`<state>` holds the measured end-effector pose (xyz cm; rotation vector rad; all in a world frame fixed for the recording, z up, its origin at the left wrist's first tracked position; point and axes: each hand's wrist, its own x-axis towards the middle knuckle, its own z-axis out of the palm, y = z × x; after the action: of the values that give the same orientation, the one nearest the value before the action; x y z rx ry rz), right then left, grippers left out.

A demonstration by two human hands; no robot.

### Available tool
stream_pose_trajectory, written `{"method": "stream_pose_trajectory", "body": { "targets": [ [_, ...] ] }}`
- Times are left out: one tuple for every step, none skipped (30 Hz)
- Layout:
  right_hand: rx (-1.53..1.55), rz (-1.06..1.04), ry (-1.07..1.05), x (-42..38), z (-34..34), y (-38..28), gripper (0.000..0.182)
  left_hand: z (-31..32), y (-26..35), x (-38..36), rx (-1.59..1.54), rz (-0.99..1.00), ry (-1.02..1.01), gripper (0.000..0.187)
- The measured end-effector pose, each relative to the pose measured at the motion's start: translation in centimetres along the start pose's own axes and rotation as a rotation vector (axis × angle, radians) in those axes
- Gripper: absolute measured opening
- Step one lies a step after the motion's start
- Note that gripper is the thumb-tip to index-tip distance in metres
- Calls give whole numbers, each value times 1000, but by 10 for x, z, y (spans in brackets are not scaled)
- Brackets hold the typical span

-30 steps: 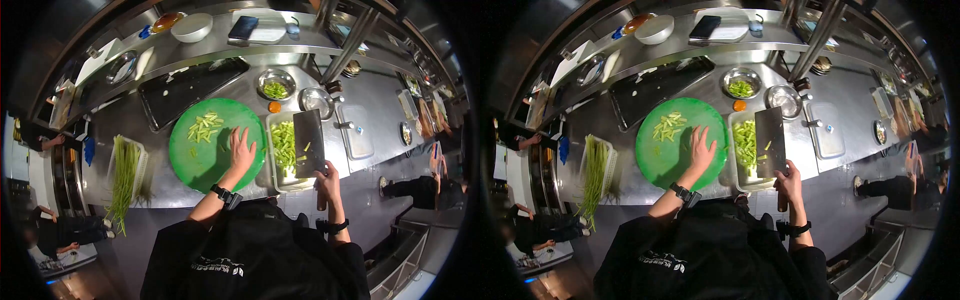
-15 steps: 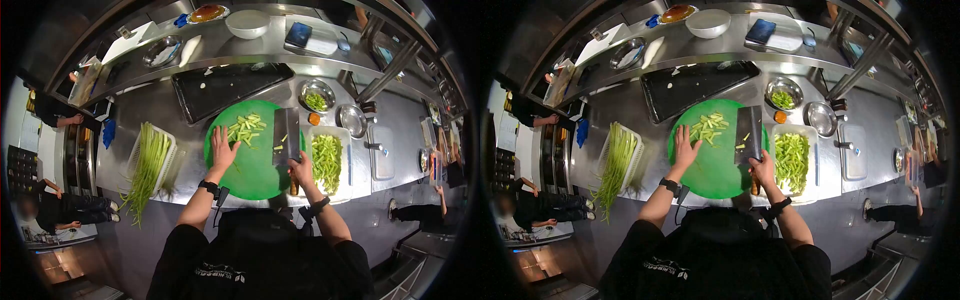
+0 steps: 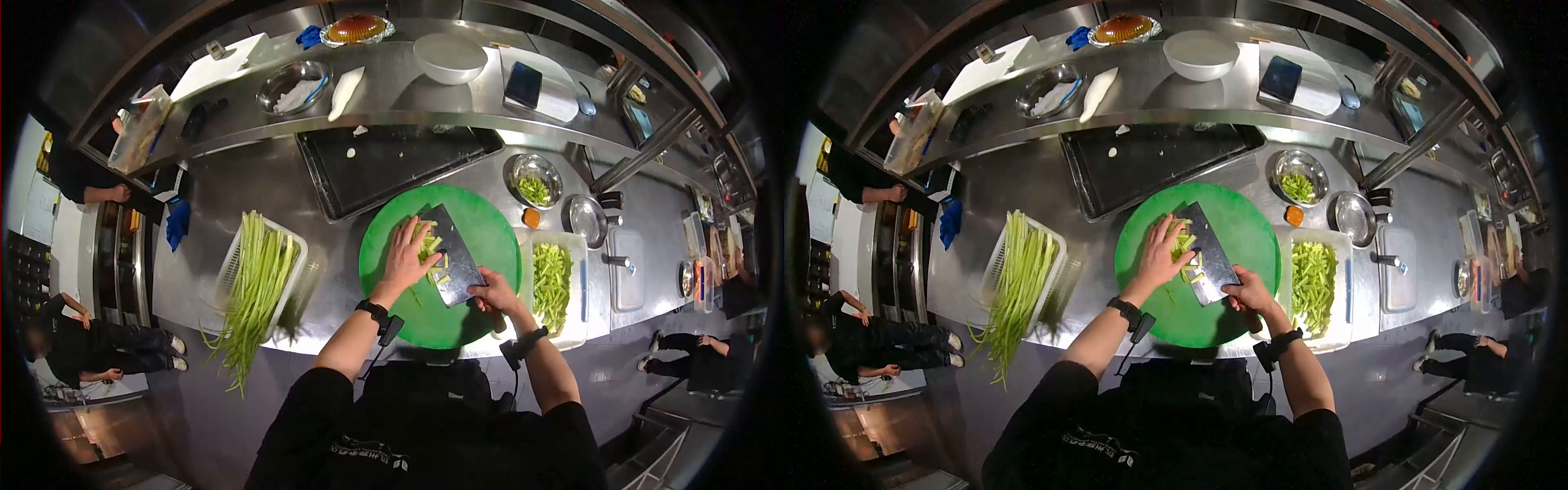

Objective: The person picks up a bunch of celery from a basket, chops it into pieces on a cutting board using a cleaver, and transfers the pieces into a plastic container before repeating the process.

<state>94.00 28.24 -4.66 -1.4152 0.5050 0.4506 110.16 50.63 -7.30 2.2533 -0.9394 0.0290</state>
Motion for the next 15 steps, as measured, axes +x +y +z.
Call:
{"method": "stream_pose_trajectory", "body": {
  "targets": [
    [-22, 2, -4, -7, 4, 5, 33, 1, 4, -12, -9, -9, -9, 80],
    [-45, 1, -10, -12, 8, 10, 33, 1, 10, -23, 12, 0, 26, 79],
    [-15, -8, -15, -18, 15, 13, 33, 2, 14, -33, 34, 9, 63, 78],
    [-12, 6, -15, -22, 23, 17, 33, 4, 20, -43, 28, 0, 54, 78],
    [-23, -1, 7, -26, 30, 20, 31, 6, 26, -51, 41, -45, 94, 77],
    [-33, -11, 31, -28, 37, 23, 29, 7, 33, -56, 55, -89, 135, 77],
    [-26, -35, 33, -31, 47, 26, 34, 9, 39, -62, 55, -141, 174, 73],
    [-29, -38, 19, -28, 54, 34, 35, 10, 43, -65, 51, -139, 169, 73],
    [14, -40, 9, -29, 65, 35, 35, 13, 45, -68, 22, -201, 240, 70],
    [58, -44, -1, -30, 75, 36, 35, 15, 47, -69, -7, -260, 311, 66],
    [105, -46, -14, -28, 83, 40, 35, 15, 47, -70, -10, -247, 357, 61],
    [156, -48, -27, -26, 90, 46, 36, 15, 48, -69, -47, -266, 373, 58],
    [180, -78, -41, -25, 94, 45, 38, 16, 47, -70, -44, -278, 384, 57],
    [180, -64, -15, -26, 97, 44, 38, 17, 47, -69, -45, -282, 392, 57],
    [203, -83, -38, -27, 97, 46, 37, 20, 46, -68, -40, -281, 397, 56]
  ]
}}
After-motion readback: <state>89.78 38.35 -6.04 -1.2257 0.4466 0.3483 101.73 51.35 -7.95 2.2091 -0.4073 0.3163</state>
